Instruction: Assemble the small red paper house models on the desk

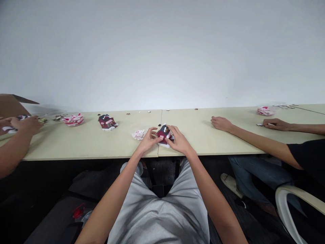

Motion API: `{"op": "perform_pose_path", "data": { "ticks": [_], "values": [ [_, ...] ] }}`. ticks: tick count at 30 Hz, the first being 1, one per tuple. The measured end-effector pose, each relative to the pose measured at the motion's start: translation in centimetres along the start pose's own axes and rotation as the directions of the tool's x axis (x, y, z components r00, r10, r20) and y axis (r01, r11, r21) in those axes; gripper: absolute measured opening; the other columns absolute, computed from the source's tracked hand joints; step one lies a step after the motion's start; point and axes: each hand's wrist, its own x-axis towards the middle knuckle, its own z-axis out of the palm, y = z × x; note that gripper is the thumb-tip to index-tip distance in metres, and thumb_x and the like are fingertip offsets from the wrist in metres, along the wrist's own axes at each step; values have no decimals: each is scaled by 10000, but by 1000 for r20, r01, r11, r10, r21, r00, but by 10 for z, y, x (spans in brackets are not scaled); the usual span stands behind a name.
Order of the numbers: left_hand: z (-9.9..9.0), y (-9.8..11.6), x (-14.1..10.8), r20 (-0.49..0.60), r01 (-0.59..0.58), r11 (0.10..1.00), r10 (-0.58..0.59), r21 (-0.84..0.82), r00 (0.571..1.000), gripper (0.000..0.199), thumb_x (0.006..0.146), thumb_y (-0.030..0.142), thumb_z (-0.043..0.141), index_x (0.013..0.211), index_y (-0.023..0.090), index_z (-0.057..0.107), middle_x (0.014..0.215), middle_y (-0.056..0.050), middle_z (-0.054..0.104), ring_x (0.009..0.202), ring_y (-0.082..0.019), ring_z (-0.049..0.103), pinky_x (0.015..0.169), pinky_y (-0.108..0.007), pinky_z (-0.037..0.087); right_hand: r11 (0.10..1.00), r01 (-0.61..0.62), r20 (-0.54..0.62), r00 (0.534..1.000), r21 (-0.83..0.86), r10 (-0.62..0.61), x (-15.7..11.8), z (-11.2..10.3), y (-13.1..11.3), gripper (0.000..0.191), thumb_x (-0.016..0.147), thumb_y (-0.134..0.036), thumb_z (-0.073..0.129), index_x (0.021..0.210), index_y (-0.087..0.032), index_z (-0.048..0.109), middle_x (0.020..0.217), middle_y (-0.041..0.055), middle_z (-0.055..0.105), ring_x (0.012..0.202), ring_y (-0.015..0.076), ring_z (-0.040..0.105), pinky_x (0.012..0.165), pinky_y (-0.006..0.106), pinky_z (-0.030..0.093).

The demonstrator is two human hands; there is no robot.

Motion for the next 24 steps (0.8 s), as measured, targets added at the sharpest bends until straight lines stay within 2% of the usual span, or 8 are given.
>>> {"op": "perform_pose_path", "data": {
  "ticks": [2,4,8,11,14,19,22,24],
  "values": [
    [-1,6,-4,40,-61,998,60,20,997,839,711,457,843,1421,251,445,1342,-119,549,1063,-198,594,878,-287,480,998,39,10,999,47,-39,-2,-3,-2,591,946,-363,578,1502,-267,405,1465,124,487,1343,274,494,1082,472,485],
    [0,13,-9,107,-122,992,118,29,987,913,722,436,842,1493,272,381,1509,-141,439,1273,-265,524,960,-320,468,992,66,21,997,104,-68,-4,-4,-5,567,950,-357,568,1489,-259,424,1464,125,499,1319,274,517,1043,464,519],
    [4,23,-19,186,-252,966,238,56,953,862,784,395,796,1517,240,369,1559,-138,410,1406,-305,434,1111,-382,408,980,105,27,993,170,-111,-4,-6,-16,525,965,-358,539,1473,-251,458,1445,125,534,1284,282,553,992,462,552],
    [9,27,-31,85,-370,925,363,90,928,849,782,357,787,1508,213,371,1533,-146,433,1406,-310,440,1196,-427,337,981,139,17,990,138,-143,0,-11,-35,496,973,-377,544,1456,-272,495,1424,111,559,1310,298,542,1075,501,495],
    [7,35,-50,-30,-436,888,445,144,895,867,779,348,780,1517,214,345,1535,-153,420,1423,-324,420,1216,-450,327,973,196,22,979,122,-200,3,-18,-60,513,976,-378,565,1479,-317,479,1432,82,562,1329,292,539,1131,494,455],
    [-22,55,-82,-83,-462,835,505,299,859,899,748,373,803,1518,241,359,1512,-143,449,1403,-351,439,1200,-487,363,946,310,85,944,96,-318,14,-20,-99,616,978,-391,581,1554,-371,364,1523,36,493,1386,286,501,1166,487,440],
    [-48,63,-89,-78,-492,783,557,381,827,819,774,367,781,1489,244,401,1480,-141,485,1392,-345,452,1186,-515,375,926,375,136,916,47,-378,29,-9,-115,615,1004,-395,533,1578,-361,315,1583,31,420,1420,278,467,1176,493,432],
    [-65,68,-91,-55,-513,745,588,426,807,738,803,345,758,1460,247,438,1446,-136,519,1369,-329,479,1171,-519,389,919,392,146,908,28,-392,41,1,-125,569,1021,-395,500,1566,-356,344,1589,32,414,1420,266,469,1166,490,444]
  ]
}}
